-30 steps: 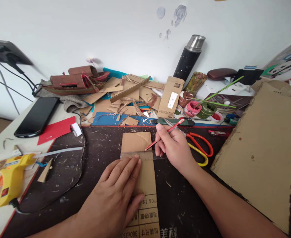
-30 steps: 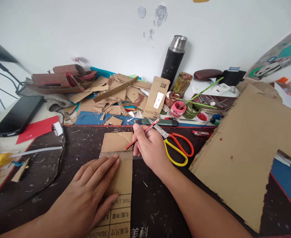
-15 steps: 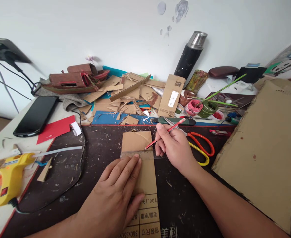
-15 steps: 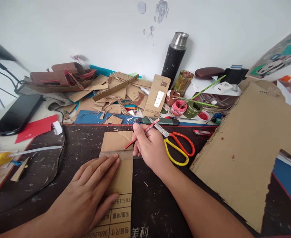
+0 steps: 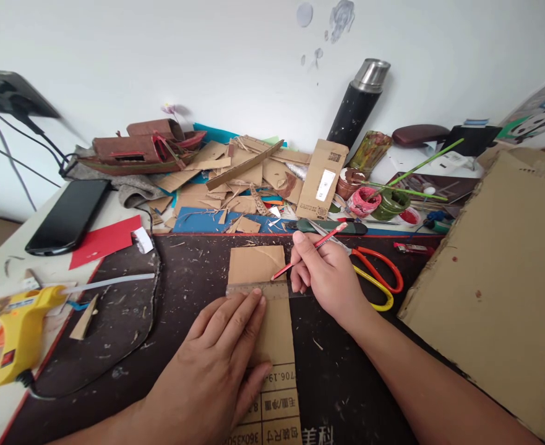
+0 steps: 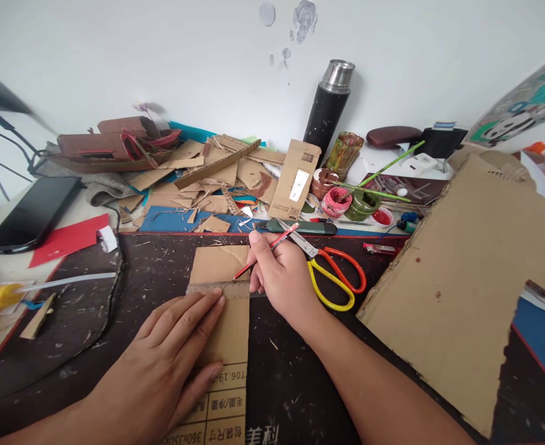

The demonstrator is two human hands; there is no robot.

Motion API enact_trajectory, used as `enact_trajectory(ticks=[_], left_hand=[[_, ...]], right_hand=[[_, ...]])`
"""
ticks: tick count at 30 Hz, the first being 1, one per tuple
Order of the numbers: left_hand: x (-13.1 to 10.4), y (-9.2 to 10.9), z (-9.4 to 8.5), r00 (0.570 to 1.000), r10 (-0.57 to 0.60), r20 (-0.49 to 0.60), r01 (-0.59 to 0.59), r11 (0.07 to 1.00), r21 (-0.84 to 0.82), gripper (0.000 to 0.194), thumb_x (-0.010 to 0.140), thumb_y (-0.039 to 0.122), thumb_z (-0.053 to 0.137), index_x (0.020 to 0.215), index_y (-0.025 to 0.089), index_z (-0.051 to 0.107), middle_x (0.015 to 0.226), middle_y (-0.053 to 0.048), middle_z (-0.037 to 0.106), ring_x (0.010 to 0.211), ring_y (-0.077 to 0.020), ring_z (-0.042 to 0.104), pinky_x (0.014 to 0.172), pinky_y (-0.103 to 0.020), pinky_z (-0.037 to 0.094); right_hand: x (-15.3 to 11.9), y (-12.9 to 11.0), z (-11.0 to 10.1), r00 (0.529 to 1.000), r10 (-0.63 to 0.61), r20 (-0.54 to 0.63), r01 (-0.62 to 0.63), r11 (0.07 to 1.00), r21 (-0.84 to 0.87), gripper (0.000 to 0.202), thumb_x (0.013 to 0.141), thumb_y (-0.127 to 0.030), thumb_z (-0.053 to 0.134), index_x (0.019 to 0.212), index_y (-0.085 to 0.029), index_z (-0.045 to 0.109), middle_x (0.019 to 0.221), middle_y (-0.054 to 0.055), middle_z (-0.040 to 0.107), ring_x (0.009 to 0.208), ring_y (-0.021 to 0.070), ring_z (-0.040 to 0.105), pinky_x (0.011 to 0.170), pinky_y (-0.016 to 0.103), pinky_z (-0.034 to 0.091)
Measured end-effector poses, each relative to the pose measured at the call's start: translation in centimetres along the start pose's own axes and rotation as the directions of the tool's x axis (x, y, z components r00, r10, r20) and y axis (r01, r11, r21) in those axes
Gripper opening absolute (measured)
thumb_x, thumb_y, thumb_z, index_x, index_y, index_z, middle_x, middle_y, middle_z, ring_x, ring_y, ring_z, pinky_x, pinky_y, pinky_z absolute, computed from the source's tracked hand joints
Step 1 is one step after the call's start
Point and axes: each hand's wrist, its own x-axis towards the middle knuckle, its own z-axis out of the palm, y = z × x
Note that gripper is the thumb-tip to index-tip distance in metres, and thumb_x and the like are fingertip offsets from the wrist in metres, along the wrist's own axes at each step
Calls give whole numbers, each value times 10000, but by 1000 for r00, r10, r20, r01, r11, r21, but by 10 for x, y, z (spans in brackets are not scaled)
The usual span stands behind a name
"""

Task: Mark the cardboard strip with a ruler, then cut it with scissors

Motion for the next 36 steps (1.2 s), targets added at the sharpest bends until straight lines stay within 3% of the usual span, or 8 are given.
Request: enact_trajectory(ticks=[7, 23, 36], left_hand=[[-1, -1, 0, 1000, 23, 13, -23, 1000, 10, 565, 1069, 323, 552, 1556, 37, 557, 1541, -182, 653, 1365, -346, 577, 1199, -475, 395], [-2, -1, 1, 1000, 14, 10, -14, 1000, 6, 565, 1068, 329, 555, 1568, 67, 559, 1538, -177, 657, 1373, -343, 582, 1194, -481, 430], [0, -1, -1, 999, 33, 20, -33, 999, 12, 555, 1073, 315, 552, 1544, 22, 562, 1533, -191, 655, 1366, -352, 572, 1192, -486, 384]], right_hand=[[0, 0, 1, 1000, 6, -6, -6, 1000, -4, 636, 964, -820, 644, 728, -232, 592, 424, -71, 467, 380, 146, 584, 416, 231, 439], [-1, 0, -1, 1000, -10, 8, 10, 998, -63, 616, 1007, -785, 606, 726, -237, 580, 430, -68, 477, 386, 147, 593, 421, 230, 444], [0, 0, 0, 1000, 1, -1, -1, 1000, 24, 615, 977, -785, 658, 723, -230, 580, 431, -81, 451, 380, 134, 589, 407, 210, 445]])
